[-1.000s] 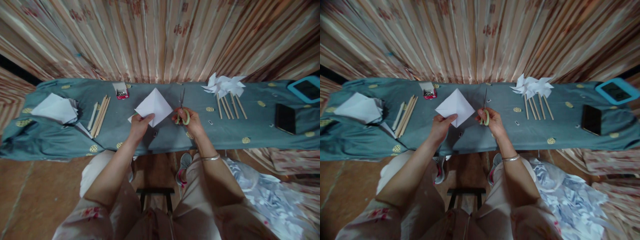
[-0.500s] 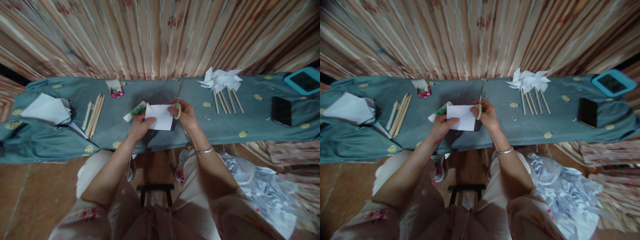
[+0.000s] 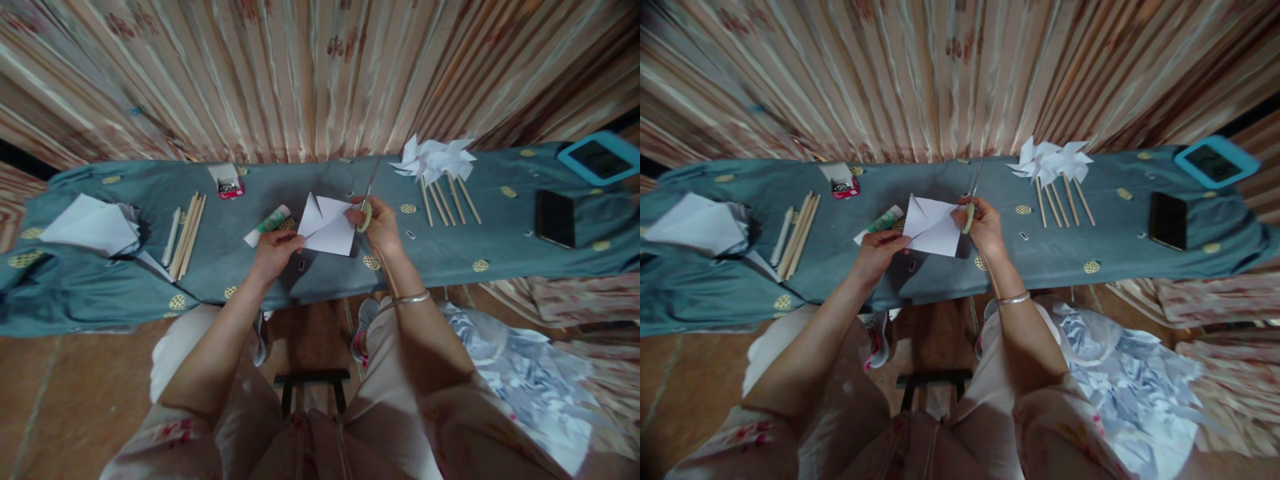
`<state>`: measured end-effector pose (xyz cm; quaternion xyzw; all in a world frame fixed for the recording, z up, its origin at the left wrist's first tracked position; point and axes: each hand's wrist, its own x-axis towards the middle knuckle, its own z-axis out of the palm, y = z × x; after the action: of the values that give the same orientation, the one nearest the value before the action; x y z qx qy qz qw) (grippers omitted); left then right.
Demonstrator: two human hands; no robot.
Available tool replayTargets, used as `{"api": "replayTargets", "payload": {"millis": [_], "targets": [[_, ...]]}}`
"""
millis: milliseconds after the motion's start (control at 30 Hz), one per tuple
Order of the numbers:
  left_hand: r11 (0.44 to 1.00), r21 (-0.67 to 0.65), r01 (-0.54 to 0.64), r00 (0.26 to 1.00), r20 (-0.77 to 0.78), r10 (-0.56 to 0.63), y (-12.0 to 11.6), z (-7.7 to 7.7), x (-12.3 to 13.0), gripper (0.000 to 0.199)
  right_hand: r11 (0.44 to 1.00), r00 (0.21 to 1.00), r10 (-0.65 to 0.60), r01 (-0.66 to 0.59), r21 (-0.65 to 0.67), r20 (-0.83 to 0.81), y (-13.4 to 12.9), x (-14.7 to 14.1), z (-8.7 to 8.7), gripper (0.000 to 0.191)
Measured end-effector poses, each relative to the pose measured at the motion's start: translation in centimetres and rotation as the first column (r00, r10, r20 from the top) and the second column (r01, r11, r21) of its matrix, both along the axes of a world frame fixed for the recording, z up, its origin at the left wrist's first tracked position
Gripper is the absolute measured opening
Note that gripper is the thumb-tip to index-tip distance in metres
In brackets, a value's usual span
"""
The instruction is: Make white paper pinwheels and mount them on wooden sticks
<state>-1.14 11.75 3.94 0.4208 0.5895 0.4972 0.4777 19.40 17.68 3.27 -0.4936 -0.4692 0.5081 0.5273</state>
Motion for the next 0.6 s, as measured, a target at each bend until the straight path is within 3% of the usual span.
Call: {"api": "replayTargets", "payload": {"millis": [300, 400, 600], "targets": [[0.997, 0.045, -0.059, 0.995, 0.085, 0.055, 0.1, 0.5, -0.4, 0.009, 0.994, 0.985, -0.107, 0.11, 0.014, -0.134, 0.8, 1.0, -0.7, 0.038], [0.997, 0.029, -0.071, 0.983, 0.17, 0.065, -0.2, 0.3, 0.2, 0.024, 0.986, 0.966, -0.166, 0.157, -0.057, -0.198, 0.9, 0.5, -0.9, 0.038], [0.998, -0.036, 0.059, 0.942, 0.332, -0.044, -0.9, -0.5, 2.2, 0.046, 0.976, 0.921, -0.19, 0.138, -0.171, -0.34, 0.4, -1.7, -1.4, 0.037]]}}
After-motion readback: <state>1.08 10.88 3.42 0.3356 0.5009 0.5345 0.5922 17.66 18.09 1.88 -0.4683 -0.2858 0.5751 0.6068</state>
